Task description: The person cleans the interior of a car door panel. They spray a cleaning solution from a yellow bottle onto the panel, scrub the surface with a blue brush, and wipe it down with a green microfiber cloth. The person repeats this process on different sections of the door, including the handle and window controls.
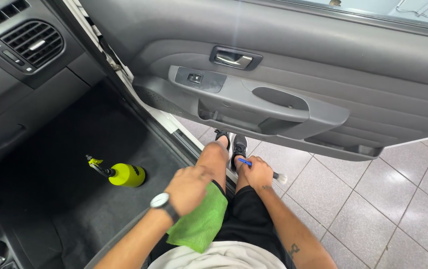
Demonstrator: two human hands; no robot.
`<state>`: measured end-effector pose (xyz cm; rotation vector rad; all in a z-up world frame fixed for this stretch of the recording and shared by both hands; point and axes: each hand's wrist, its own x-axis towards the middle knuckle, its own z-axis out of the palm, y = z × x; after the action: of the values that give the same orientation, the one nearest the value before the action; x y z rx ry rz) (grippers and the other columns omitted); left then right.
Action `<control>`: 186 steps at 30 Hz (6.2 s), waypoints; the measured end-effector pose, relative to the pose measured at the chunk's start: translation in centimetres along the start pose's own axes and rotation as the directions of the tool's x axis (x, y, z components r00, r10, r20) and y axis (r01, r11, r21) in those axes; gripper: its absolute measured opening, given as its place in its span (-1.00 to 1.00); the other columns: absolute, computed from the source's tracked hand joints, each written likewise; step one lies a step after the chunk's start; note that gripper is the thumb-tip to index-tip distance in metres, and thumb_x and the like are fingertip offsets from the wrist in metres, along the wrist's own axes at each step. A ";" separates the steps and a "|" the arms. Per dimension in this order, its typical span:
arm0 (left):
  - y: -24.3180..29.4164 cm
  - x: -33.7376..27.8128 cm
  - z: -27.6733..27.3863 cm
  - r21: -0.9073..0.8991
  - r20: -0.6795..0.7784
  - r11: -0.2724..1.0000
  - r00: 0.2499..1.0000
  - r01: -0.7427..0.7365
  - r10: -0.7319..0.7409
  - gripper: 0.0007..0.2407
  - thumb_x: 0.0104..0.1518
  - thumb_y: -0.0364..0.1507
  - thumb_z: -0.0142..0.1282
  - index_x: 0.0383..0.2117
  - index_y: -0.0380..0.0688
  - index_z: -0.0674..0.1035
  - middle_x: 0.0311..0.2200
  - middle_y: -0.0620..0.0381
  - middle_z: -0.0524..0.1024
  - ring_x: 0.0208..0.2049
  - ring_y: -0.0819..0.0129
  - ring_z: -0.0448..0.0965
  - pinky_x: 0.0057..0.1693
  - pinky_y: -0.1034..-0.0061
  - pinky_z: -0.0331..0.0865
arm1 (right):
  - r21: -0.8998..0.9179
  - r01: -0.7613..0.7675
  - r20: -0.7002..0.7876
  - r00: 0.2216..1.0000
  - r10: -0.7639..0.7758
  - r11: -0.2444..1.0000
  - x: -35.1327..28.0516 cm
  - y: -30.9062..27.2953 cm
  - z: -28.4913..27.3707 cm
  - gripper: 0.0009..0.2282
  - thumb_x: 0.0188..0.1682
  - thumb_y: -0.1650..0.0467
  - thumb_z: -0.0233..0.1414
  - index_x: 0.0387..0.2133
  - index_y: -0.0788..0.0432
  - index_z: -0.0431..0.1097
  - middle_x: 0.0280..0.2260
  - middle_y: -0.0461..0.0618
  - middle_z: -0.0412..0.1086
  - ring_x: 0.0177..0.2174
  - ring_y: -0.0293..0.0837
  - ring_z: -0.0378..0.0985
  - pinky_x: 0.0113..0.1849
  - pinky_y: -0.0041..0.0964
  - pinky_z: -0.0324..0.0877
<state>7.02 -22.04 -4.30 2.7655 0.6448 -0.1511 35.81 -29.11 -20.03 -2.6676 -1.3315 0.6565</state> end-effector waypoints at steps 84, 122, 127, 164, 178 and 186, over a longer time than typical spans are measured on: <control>-17.6 25.2 -5.7 -0.555 -0.784 0.813 0.216 0.177 -0.582 -0.87 0.05 -0.42 0.32 -0.52 -0.06 0.55 -0.57 -0.01 0.47 -0.40 -0.06 0.59 -0.15 0.24 0.44 | -0.141 0.014 -0.035 0.999 -0.019 0.990 4.4 -2.6 2.7 -0.85 -0.13 0.09 0.09 -0.37 -0.28 0.46 -0.34 -0.27 0.56 -0.23 -0.06 0.68 -0.17 -0.03 0.60; -35.2 18.8 -2.8 -0.602 -0.779 0.765 0.044 0.228 -0.626 -0.93 0.23 -0.54 0.12 -0.23 -0.27 0.54 -0.21 -0.11 0.46 -0.11 -0.15 0.50 0.07 0.10 0.35 | -0.035 -0.061 -0.036 0.998 0.060 0.997 5.0 -3.4 2.1 -0.88 -0.25 0.18 0.12 -0.58 -0.15 0.41 -0.48 -0.31 0.55 -0.37 -0.08 0.61 -0.31 -0.05 0.42; -40.9 19.6 2.9 -0.545 -0.791 0.750 0.065 0.375 -0.608 -0.90 0.20 -0.47 0.11 -0.27 -0.25 0.52 -0.31 -0.17 0.54 -0.22 -0.21 0.52 -0.02 0.06 0.35 | -0.023 -0.046 -0.046 0.998 0.045 0.999 5.3 -3.8 2.0 -0.91 -0.23 0.20 0.11 -0.53 -0.16 0.47 -0.44 -0.30 0.57 -0.34 -0.07 0.62 -0.26 -0.09 0.43; -23.8 21.9 -12.1 -0.697 -0.698 0.706 -0.108 -0.125 -0.708 -0.90 0.18 -0.52 0.00 -0.34 -0.17 0.60 -0.36 0.05 0.51 -0.24 0.10 0.44 -0.01 0.26 0.27 | -0.066 -0.092 -0.041 0.995 0.089 0.994 0.6 -0.3 2.3 -0.73 -0.09 0.10 0.03 -0.26 -0.09 0.51 -0.23 -0.15 0.61 -0.17 0.10 0.64 -0.15 0.08 0.48; -9.5 7.7 -10.6 -0.782 -0.136 -0.267 0.571 -0.564 -0.809 -0.67 0.29 -0.46 -0.04 0.19 -0.02 0.49 0.00 0.08 0.59 -0.08 0.32 0.63 0.09 0.37 0.47 | -0.006 0.018 -0.008 1.000 -0.018 1.000 -2.5 3.5 -0.1 -0.81 0.07 0.24 -0.02 -0.09 -0.20 0.44 -0.14 -0.13 0.53 -0.05 0.03 0.64 0.03 0.00 0.55; 0.0 -10.1 -2.7 -0.793 0.000 0.607 0.996 0.051 -0.085 -0.76 0.12 -0.34 0.30 -0.07 0.17 0.66 0.27 0.25 0.57 0.27 0.41 0.55 0.34 0.41 0.24 | 0.410 0.221 -0.120 0.975 -0.188 0.885 -9.4 -1.6 -9.7 -0.69 0.02 0.37 -0.14 -0.05 -0.01 0.52 0.02 -0.08 0.56 0.00 0.01 0.57 0.05 -0.12 0.38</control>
<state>-1.89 -25.39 -0.04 1.8653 0.6234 0.1529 33.66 -34.35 -7.67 -2.1538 -1.2574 0.7117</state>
